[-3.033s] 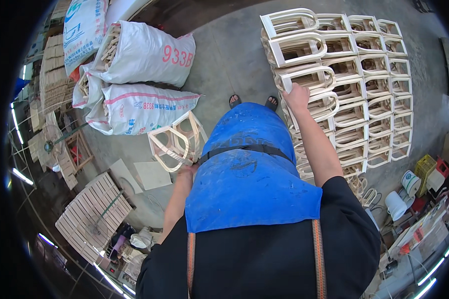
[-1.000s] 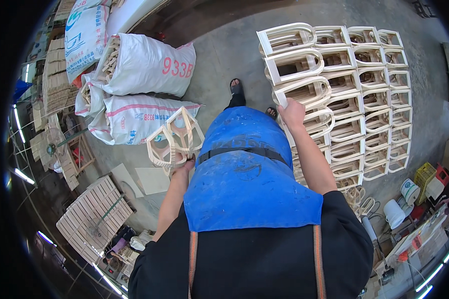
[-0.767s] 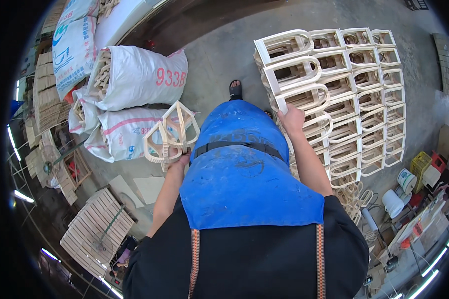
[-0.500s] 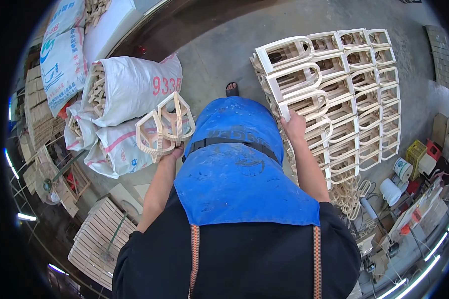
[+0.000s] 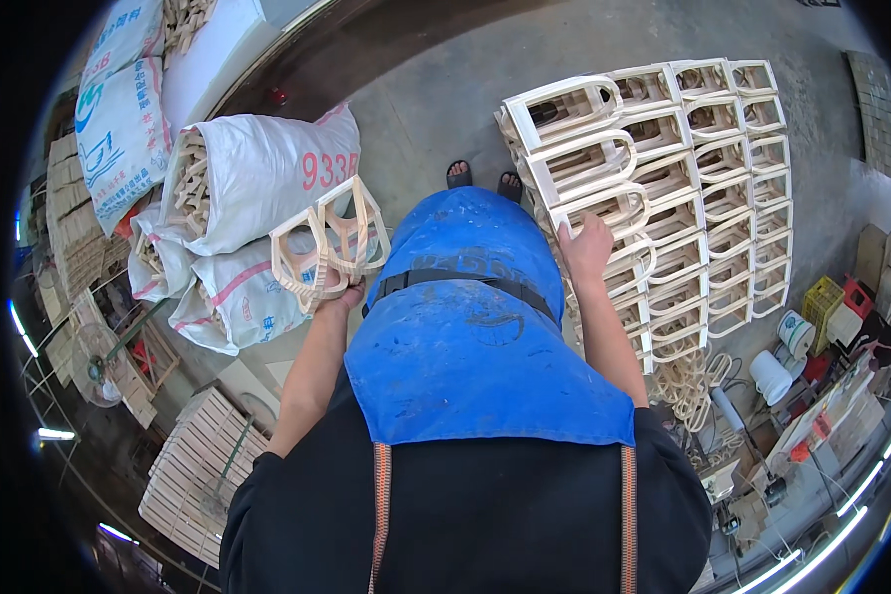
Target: Organizing and stacking small wooden arched frames on the floor of a workshop.
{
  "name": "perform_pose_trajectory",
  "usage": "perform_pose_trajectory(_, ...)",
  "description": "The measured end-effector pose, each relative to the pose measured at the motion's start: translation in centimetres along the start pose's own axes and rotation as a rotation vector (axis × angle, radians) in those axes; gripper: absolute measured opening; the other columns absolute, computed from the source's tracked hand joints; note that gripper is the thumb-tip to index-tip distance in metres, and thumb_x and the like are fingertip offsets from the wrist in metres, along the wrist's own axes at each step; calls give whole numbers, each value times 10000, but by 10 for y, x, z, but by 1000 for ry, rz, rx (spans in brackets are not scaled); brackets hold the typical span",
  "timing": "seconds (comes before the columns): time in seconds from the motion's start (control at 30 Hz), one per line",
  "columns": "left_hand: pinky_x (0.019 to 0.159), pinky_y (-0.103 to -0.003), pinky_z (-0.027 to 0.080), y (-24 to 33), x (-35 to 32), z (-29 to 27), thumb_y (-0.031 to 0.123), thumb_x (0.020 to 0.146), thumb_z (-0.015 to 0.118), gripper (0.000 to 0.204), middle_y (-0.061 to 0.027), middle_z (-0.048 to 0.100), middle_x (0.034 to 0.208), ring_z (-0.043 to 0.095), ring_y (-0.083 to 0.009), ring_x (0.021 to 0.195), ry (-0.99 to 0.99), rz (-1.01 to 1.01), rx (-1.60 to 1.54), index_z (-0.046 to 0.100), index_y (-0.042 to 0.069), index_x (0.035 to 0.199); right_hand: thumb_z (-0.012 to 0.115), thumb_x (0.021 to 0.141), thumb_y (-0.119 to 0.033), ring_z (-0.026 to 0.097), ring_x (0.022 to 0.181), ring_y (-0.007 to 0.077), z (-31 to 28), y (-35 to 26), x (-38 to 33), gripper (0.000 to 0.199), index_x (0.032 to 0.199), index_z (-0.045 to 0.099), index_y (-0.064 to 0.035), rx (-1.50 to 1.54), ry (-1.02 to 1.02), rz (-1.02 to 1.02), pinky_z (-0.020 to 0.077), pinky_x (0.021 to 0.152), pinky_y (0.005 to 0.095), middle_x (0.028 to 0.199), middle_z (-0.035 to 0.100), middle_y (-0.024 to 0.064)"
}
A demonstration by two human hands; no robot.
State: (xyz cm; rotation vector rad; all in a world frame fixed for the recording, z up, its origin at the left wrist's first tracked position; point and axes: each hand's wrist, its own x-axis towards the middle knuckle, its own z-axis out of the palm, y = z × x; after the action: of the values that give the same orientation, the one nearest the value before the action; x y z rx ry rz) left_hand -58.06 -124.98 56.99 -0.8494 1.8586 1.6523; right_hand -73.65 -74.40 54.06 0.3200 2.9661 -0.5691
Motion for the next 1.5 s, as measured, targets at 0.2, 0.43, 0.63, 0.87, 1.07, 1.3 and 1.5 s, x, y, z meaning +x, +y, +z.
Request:
perform_pose_trajectory(0.2,1061,-285,390,-49,16,-9,132,975,599,379,-83,607,1379,526,-185,1262,-89,-91,19,630,29,1339,739,783,-291,604,1002,354,28,-24,43,378,1043,662,-29,103,97,-198,436,988,433,977,686,167)
perform_pose_trajectory(0.43,1019,-285,425,-64,-13,0,137,975,598,371,-81,665,1282,580,-185,1186,8,-232,-176,634,18,1325,723,789,-303,622,964,365,52,-17,61,349,1025,699,-47,-92,-226,-224,358,1078,470,902,708,174)
perform_pose_trajectory(0.63,1000,-284,438,-32,-12,20,144,969,608,346,-73,680,1234,591,-179,1146,96,-327,-84,652,24,1290,710,805,-311,644,947,370,39,-25,62,351,1036,720,-46,-108,-281,-201,306,1145,476,860,724,178)
perform_pose_trajectory(0.87,980,-283,451,7,-7,33,151,963,617,321,-66,694,1185,602,-172,1105,161,-428,29,669,30,1255,698,830,-313,657,952,365,36,-28,64,365,1069,719,-39,-93,-317,-188,268,1182,477,868,731,174)
perform_pose_trajectory(1.07,983,-277,447,8,-6,32,149,958,625,324,-68,692,1192,599,-166,1105,124,-283,40,671,27,1254,695,841,-323,660,951,364,41,-25,63,369,1071,714,-35,-124,-343,-193,265,1181,481,856,730,170)
perform_pose_trajectory(1.3,985,-266,438,-31,-11,8,146,972,619,307,-67,686,1194,590,-152,1100,352,-636,-672,682,32,1250,704,837,-339,660,972,361,36,-37,60,389,1064,708,-23,-95,-369,-193,278,1176,479,876,727,181)
perform_pose_trajectory(1.5,953,-248,441,234,-93,124,136,991,602,288,-58,688,1174,582,-129,1075,-65,-123,573,691,30,1243,720,819,-328,645,975,352,25,-32,66,380,1039,698,-19,-104,-285,-125,312,1155,472,883,711,174)
